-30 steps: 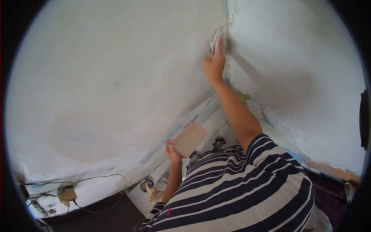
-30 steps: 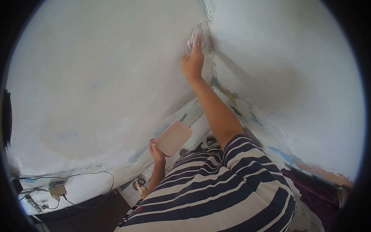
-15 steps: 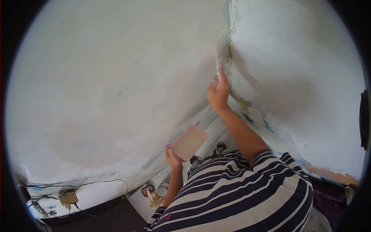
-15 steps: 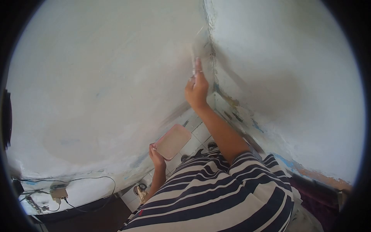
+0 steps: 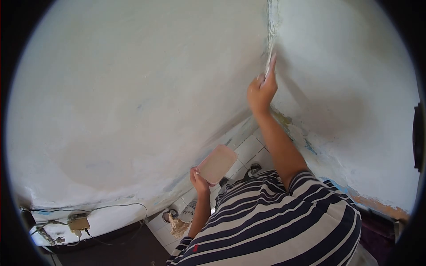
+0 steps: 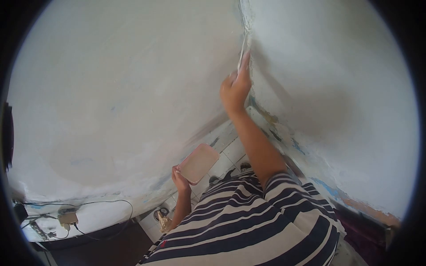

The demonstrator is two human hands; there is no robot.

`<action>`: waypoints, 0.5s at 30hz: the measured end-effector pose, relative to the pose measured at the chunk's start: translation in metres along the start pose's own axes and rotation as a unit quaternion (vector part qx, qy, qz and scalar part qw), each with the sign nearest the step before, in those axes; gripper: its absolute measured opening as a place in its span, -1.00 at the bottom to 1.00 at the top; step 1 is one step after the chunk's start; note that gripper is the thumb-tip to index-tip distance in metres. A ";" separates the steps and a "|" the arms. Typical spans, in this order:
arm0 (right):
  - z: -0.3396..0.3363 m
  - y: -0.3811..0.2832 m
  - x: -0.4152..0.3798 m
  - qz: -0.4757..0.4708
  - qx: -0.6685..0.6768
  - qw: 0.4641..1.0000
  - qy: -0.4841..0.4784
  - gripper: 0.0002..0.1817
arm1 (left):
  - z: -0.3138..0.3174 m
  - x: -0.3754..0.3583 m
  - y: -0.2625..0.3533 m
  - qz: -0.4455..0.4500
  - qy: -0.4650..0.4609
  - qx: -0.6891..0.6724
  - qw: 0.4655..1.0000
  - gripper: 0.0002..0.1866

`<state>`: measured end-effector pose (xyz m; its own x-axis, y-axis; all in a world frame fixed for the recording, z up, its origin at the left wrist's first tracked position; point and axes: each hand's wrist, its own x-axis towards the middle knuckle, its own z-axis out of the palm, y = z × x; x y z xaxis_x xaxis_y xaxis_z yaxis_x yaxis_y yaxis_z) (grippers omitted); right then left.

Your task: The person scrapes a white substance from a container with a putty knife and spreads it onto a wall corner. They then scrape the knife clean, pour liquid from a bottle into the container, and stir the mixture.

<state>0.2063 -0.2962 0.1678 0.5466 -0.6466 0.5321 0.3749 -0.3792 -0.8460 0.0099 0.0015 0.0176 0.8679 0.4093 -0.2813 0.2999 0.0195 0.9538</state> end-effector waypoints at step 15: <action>-0.003 -0.003 0.037 -0.043 -0.060 0.997 -0.011 -0.24 | 0.006 0.012 -0.013 0.038 -0.014 -0.012 0.999 -0.69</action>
<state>0.2236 -0.3208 0.1895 0.5328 -0.5944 0.6023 0.3288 -0.5104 -0.7946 0.0192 0.0010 0.0011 0.8986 0.3855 -0.2096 0.2230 0.0102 0.9748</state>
